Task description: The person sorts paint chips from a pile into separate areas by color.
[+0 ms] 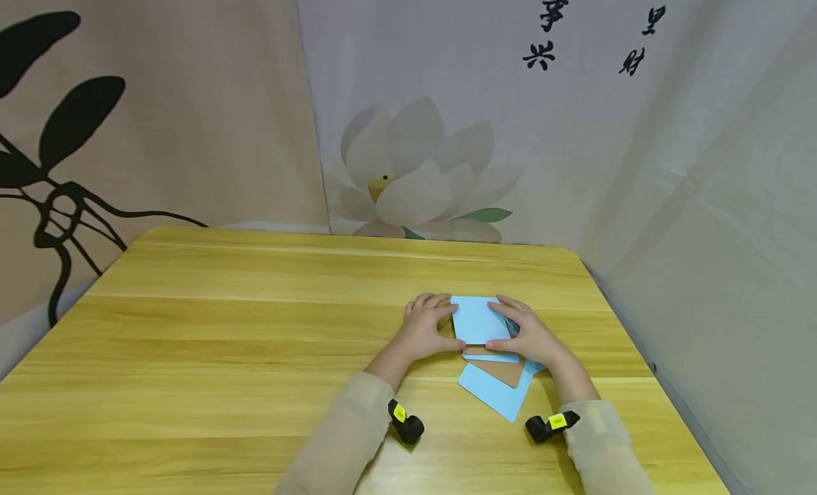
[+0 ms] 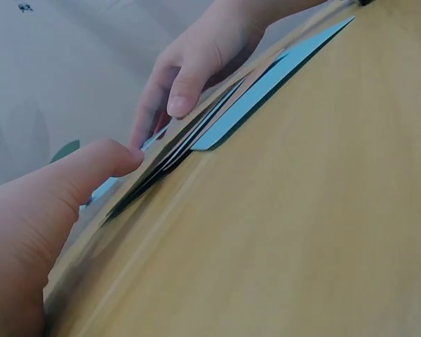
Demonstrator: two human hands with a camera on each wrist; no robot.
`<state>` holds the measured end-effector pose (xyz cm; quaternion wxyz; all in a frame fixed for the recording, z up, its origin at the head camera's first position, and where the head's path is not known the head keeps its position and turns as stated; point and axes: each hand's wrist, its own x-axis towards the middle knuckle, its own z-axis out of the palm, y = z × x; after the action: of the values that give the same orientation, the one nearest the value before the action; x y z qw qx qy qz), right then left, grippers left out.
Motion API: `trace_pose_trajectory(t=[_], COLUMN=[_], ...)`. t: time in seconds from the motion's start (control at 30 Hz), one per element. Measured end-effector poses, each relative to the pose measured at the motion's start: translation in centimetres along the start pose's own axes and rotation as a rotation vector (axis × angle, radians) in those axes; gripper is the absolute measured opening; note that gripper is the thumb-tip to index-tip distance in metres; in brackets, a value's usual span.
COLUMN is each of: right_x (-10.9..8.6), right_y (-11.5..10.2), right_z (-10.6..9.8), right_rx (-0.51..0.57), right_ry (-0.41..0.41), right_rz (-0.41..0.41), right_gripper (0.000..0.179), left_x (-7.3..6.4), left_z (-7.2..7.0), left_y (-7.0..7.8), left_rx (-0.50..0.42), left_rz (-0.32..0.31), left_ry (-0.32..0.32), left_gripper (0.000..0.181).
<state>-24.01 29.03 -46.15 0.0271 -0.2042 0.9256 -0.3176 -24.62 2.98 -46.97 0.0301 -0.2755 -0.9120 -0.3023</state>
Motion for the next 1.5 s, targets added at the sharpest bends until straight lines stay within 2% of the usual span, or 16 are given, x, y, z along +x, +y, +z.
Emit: trace_pose_trajectory(t=[0.33,0.5,0.63,0.83,1.03,1.3,1.5], right_x=[0.8,1.8,2.6,3.9,5.3,6.7,7.2], right_y=[-2.6,-4.0,-5.2,-6.7,-8.1,-9.4,-10.1], right_z=[1.2,2.3,3.3,4.7,5.9,7.6,8.3], right_rx=[-0.074,-0.066,-0.083,-0.209,-0.134,-0.194,-0.205], right_ry=[0.089,0.102,0.101,0.093,0.067,0.057,0.045], right_rz=[-0.068,-0.060,-0.051,-0.043,-0.032,-0.058,-0.063], right_gripper=[0.084,0.085,0.085,0.087,0.087,0.084,0.083], left_x=[-1.2,-2.0,-2.7,-3.7,-4.7,-5.8,-6.2], left_z=[-1.7,-2.8,-3.7,-4.9,-6.2,-7.6,-8.3], left_y=[-2.1,-3.6,-4.8,-6.7,-8.3,-9.8,-10.4], left_rx=[-0.024,-0.028,-0.033,-0.028,-0.046,-0.046,-0.021], left_rz=[0.032,0.046,0.057,0.046,0.030,0.025,0.009], left_ry=[0.028,0.053,0.061,0.052,0.049,0.038,0.024], left_gripper=[0.076,0.075,0.074,0.073,0.074,0.073,0.072])
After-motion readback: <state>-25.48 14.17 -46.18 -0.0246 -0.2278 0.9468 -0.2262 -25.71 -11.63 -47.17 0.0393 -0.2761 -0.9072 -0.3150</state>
